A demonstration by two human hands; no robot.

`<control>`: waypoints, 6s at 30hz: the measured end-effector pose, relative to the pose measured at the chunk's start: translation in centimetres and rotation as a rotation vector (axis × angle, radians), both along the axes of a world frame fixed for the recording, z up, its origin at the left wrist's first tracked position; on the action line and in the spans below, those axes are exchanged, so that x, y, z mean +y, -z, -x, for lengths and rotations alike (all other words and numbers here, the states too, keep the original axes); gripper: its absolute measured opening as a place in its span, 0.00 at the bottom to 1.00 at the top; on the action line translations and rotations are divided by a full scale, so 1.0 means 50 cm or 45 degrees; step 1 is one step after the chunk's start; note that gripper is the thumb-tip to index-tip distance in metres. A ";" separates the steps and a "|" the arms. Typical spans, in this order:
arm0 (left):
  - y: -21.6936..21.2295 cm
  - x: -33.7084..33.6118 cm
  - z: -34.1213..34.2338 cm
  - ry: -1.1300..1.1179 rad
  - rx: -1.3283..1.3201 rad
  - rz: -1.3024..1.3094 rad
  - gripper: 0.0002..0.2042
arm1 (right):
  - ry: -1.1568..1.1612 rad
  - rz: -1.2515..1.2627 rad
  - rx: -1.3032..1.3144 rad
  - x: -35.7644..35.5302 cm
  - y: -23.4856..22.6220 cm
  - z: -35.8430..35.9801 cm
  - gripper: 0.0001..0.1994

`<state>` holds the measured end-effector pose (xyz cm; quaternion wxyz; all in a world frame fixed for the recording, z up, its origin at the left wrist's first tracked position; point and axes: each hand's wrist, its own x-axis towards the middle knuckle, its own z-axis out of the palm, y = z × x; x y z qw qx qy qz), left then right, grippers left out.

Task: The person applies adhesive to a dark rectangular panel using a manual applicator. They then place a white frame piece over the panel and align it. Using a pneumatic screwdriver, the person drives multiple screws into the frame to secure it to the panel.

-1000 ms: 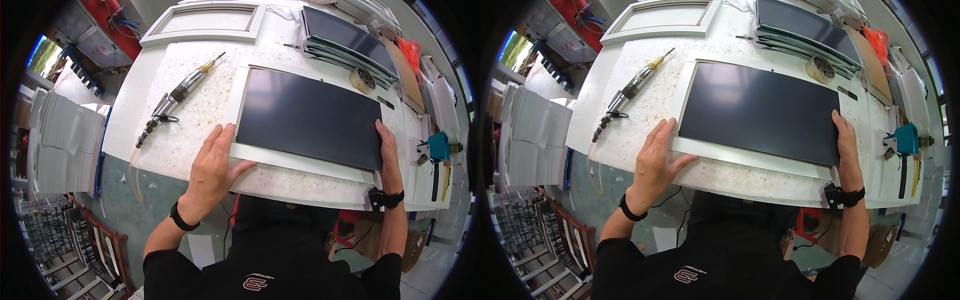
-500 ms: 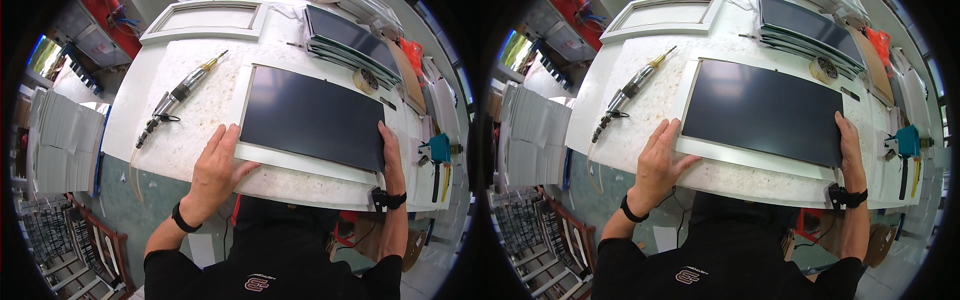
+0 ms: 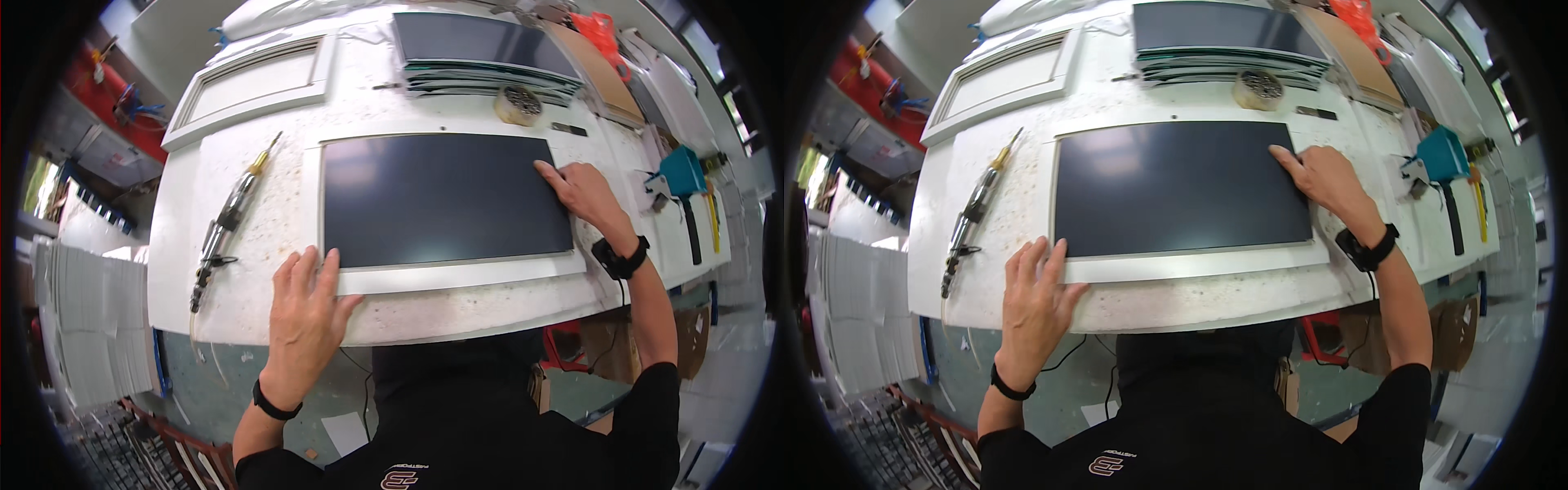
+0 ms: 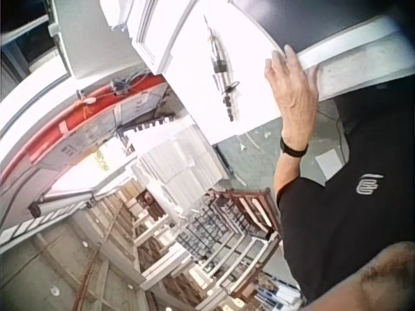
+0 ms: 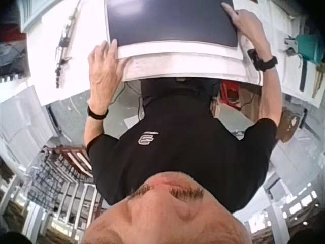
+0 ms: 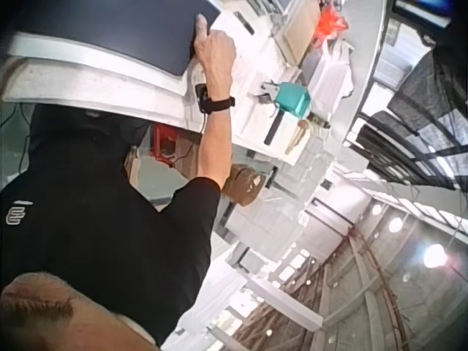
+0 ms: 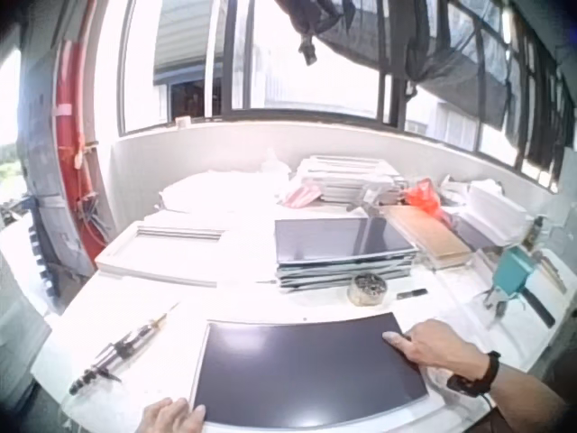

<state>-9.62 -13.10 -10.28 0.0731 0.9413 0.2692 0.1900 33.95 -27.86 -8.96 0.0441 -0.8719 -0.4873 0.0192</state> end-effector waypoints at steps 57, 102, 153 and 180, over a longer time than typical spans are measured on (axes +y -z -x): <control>0.068 -0.316 -1.098 0.862 -0.176 0.674 0.45 | 0.616 -0.317 0.253 -0.491 -0.154 -0.302 0.15; 0.000 0.033 -0.021 -0.234 -0.297 0.289 0.22 | -0.357 0.039 0.310 -0.073 -0.266 -0.139 0.16; 0.032 0.074 -0.012 -0.156 -0.361 0.159 0.23 | -0.812 0.060 0.381 0.355 -0.192 0.239 0.14; 0.039 0.052 -0.021 -0.220 -0.285 0.082 0.20 | -0.227 0.196 0.257 -0.091 -0.307 0.023 0.17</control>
